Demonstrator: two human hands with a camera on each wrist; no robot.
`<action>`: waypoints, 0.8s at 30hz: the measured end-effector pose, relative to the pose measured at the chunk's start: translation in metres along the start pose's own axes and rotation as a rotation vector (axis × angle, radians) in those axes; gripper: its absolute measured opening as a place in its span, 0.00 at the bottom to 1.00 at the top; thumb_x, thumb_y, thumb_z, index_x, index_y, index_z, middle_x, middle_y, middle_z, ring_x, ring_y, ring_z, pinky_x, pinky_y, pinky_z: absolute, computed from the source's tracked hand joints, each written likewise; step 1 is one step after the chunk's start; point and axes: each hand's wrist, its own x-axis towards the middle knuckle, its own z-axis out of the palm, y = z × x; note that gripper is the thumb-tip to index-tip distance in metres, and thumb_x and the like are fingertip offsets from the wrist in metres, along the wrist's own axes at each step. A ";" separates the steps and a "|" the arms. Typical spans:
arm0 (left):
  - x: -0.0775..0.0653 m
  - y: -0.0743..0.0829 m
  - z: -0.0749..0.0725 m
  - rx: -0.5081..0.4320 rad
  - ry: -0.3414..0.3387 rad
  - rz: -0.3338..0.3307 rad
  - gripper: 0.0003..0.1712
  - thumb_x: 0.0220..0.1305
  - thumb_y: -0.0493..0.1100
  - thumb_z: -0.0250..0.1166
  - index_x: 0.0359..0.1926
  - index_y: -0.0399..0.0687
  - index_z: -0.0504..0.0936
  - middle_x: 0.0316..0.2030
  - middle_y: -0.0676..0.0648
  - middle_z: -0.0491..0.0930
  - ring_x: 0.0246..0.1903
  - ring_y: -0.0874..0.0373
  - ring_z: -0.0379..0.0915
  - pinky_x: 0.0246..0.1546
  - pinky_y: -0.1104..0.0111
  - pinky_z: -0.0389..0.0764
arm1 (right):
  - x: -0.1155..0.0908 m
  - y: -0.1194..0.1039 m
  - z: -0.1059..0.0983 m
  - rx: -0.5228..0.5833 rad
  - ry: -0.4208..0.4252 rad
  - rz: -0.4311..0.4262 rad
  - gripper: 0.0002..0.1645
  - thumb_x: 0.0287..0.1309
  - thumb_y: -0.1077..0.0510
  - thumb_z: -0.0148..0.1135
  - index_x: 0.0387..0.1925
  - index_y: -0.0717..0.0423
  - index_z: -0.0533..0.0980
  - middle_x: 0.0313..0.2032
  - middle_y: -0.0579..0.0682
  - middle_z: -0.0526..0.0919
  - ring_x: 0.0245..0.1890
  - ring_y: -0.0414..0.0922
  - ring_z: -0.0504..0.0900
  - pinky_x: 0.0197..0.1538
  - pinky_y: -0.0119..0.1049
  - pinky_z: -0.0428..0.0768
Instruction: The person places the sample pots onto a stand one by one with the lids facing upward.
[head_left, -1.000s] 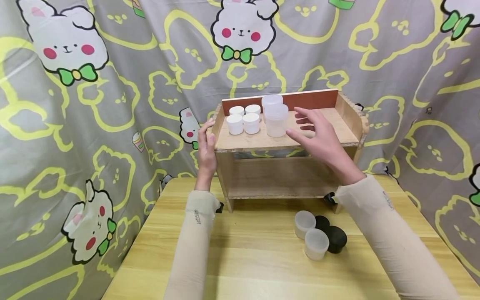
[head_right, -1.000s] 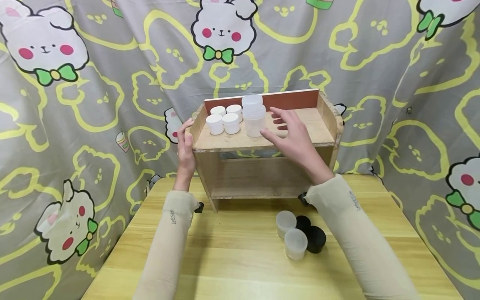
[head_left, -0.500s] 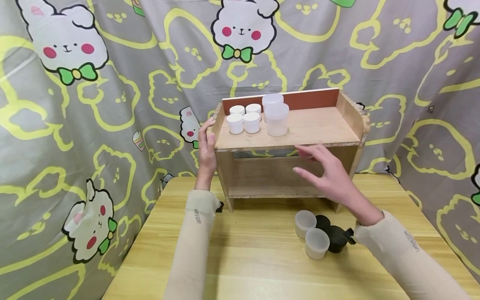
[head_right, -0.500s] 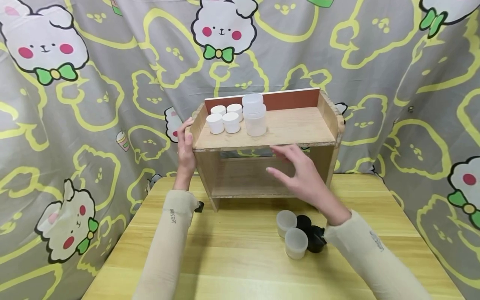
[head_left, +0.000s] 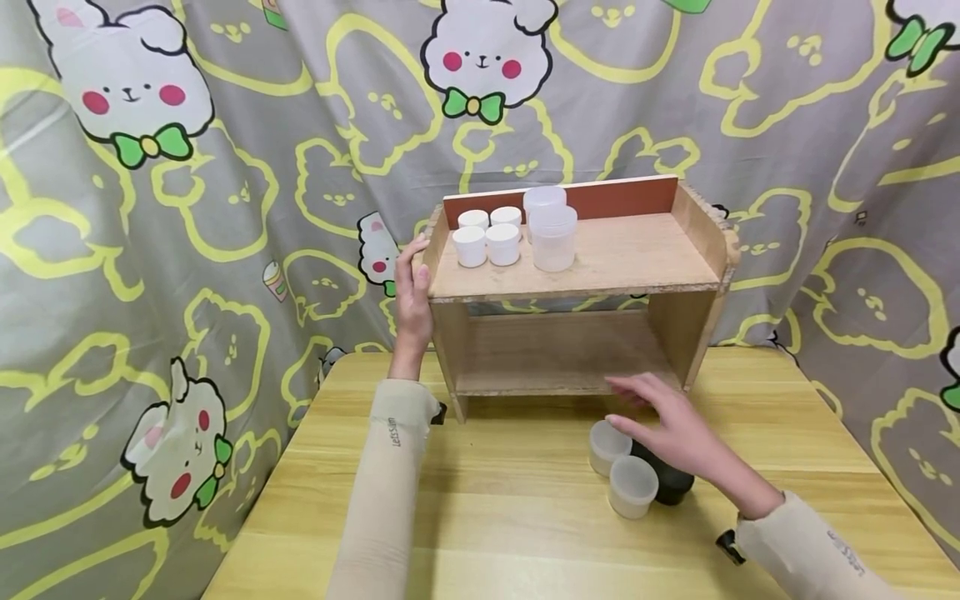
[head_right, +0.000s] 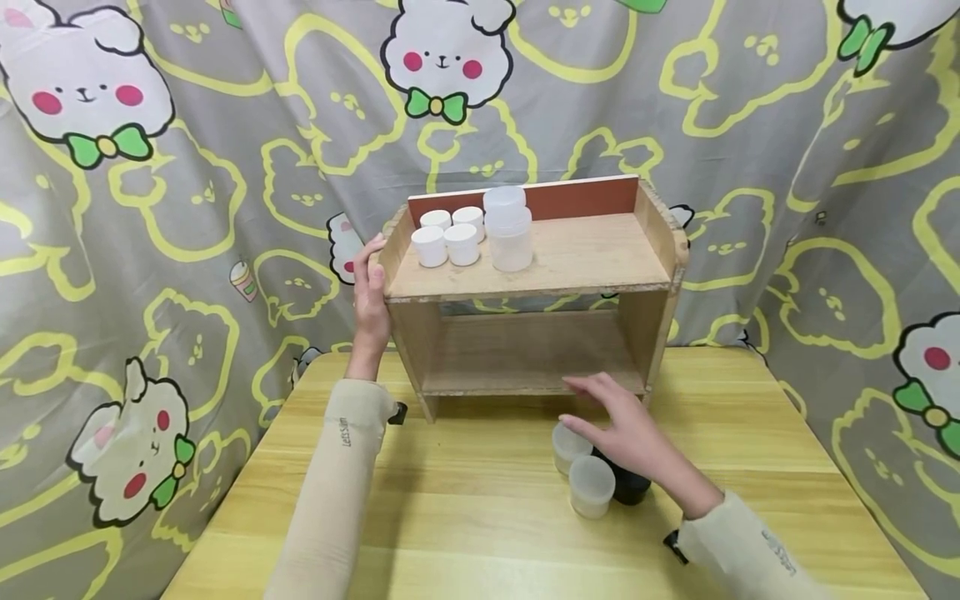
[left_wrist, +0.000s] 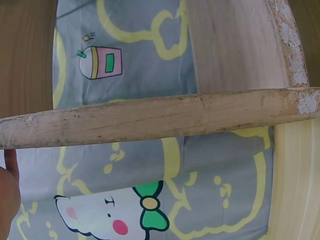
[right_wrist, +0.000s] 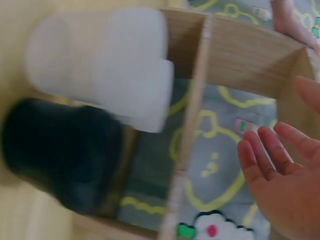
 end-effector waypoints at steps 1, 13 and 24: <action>0.000 0.000 0.000 0.000 0.001 -0.003 0.24 0.73 0.36 0.45 0.65 0.26 0.65 0.70 0.29 0.65 0.75 0.43 0.58 0.78 0.55 0.53 | -0.004 0.004 0.004 -0.003 -0.017 0.016 0.30 0.64 0.54 0.71 0.66 0.56 0.77 0.52 0.47 0.83 0.49 0.48 0.84 0.53 0.43 0.83; 0.001 -0.004 0.000 0.001 0.004 0.004 0.25 0.72 0.36 0.45 0.65 0.26 0.65 0.70 0.29 0.65 0.76 0.42 0.57 0.78 0.55 0.53 | -0.038 0.027 0.016 0.110 -0.087 0.019 0.29 0.60 0.57 0.74 0.62 0.58 0.78 0.49 0.51 0.83 0.44 0.48 0.86 0.48 0.39 0.85; 0.002 -0.040 -0.003 0.009 0.003 -0.004 0.26 0.73 0.43 0.46 0.67 0.37 0.67 0.71 0.38 0.67 0.76 0.49 0.58 0.78 0.57 0.54 | -0.060 0.041 0.021 0.154 -0.148 -0.111 0.36 0.50 0.57 0.81 0.61 0.60 0.79 0.50 0.52 0.82 0.45 0.39 0.84 0.48 0.34 0.83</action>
